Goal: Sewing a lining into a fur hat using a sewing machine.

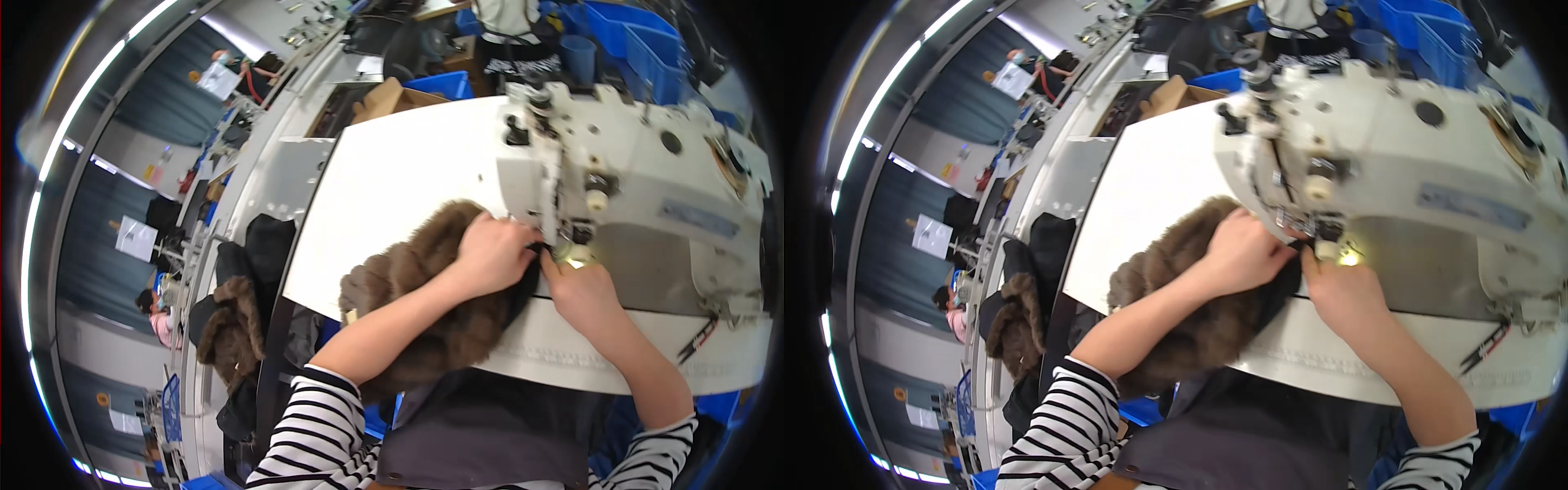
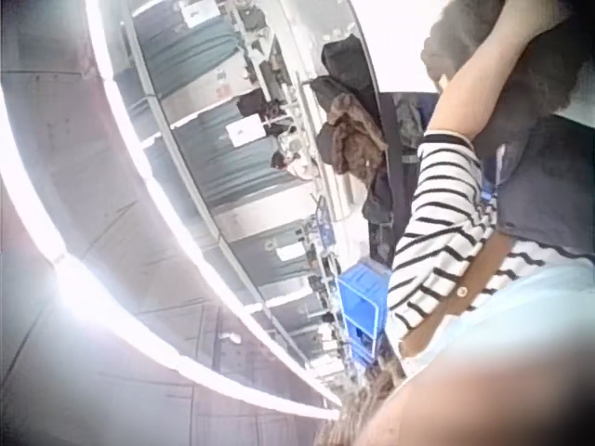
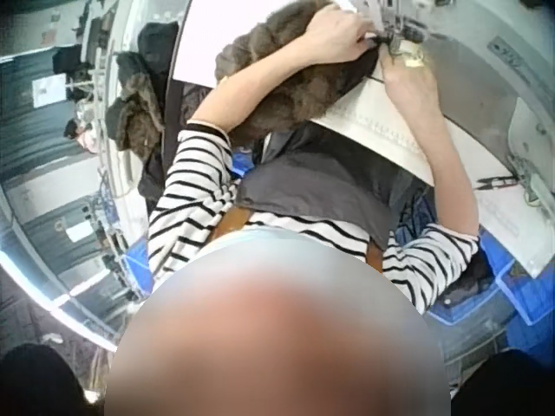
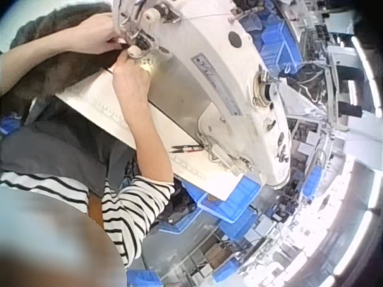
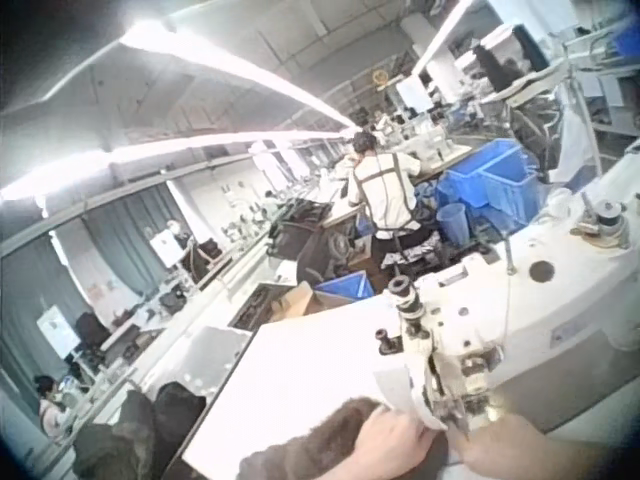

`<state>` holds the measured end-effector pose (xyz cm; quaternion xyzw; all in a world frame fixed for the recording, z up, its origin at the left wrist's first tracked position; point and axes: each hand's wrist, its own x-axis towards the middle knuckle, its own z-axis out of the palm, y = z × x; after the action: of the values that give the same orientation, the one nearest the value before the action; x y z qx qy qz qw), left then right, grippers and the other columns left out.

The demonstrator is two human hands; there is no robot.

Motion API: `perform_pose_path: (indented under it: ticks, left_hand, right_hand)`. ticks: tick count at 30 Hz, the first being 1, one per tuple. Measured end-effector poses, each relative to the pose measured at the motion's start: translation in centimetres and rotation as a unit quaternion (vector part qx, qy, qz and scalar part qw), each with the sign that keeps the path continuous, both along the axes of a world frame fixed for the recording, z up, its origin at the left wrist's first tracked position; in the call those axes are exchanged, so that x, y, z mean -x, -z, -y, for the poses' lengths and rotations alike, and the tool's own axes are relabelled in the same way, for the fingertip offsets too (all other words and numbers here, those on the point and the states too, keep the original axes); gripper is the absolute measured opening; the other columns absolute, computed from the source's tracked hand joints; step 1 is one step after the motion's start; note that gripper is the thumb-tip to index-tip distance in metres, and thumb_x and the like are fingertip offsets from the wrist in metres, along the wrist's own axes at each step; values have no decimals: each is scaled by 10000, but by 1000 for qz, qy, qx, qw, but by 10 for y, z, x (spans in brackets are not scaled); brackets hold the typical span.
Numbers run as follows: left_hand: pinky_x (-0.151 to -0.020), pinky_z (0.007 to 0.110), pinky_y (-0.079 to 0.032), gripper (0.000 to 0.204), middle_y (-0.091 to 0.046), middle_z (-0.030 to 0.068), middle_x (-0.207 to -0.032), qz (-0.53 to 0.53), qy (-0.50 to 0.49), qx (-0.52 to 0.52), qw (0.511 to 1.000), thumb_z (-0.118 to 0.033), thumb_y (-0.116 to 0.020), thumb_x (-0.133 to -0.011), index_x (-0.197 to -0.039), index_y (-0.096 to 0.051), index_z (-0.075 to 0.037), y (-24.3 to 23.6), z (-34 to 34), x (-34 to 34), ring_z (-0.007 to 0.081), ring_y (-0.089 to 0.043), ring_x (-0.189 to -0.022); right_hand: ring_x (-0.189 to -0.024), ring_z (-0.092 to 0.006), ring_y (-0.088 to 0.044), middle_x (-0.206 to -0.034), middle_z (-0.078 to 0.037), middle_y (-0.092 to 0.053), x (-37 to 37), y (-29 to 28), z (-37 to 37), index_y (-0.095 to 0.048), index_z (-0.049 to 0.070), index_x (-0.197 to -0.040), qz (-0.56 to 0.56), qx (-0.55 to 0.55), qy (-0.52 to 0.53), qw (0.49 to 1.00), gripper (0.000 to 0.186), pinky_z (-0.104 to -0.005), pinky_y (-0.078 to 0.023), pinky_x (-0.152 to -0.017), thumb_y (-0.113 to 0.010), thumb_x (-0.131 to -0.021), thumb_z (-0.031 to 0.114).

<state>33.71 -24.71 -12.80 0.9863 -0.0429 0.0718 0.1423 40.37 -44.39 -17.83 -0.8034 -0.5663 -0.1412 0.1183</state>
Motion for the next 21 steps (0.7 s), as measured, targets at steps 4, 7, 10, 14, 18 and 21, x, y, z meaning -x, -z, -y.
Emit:
perform_pose_path:
  ticks: [4,7,10,14,18,21]
  left_hand:
    - [-896,429,-507,225,-738,124,-958,22,13,37,999,-151,-731,-808,-1028,-769,-123,0,0,1,319,-686,-985]
    - [-851,421,-486,148,-714,108,-939,4,-8,-6,1000,-162,-718,-826,-954,-743,-93,0,2,2,290,-688,-966]
    - [-837,423,-475,119,-700,107,-926,-27,-23,-16,999,-154,-713,-806,-905,-736,-94,-2,1,0,283,-681,-957]
    - [-778,438,-498,62,-695,125,-851,-58,-52,17,997,-134,-719,-745,-782,-728,-86,-5,1,-6,314,-687,-879]
    - [-656,485,-540,134,-684,183,-729,-23,-75,41,996,-142,-730,-726,-794,-708,-28,-8,4,-8,400,-676,-731]
    - [-681,443,-558,135,-719,138,-787,-44,-77,76,993,-133,-728,-735,-848,-750,-63,-9,3,-8,337,-712,-782]
  right_hand:
    - [-536,-192,-653,-679,-48,-638,-1,2,0,-703,17,-1254,21,5,-3,1000,463,-353,-523,-501,-638,-803,99]
    - [-521,-176,-634,-672,-35,-623,0,4,2,-704,16,-1268,34,17,-1,999,483,-341,-514,-501,-641,-795,94]
    - [-522,-178,-632,-679,-37,-623,0,6,1,-705,14,-1266,40,9,-1,999,483,-342,-514,-504,-642,-794,89]
    - [-540,-182,-646,-695,-45,-633,0,5,1,-701,2,-1268,38,2,-8,999,484,-346,-519,-511,-640,-794,78]
    - [-551,-194,-659,-697,-55,-637,1,3,2,-687,-9,-1287,31,-2,-10,999,492,-351,-525,-516,-629,-805,69]
    - [-557,-203,-665,-708,-65,-649,0,2,2,-680,-12,-1298,27,4,-8,1000,495,-352,-531,-522,-623,-813,66]
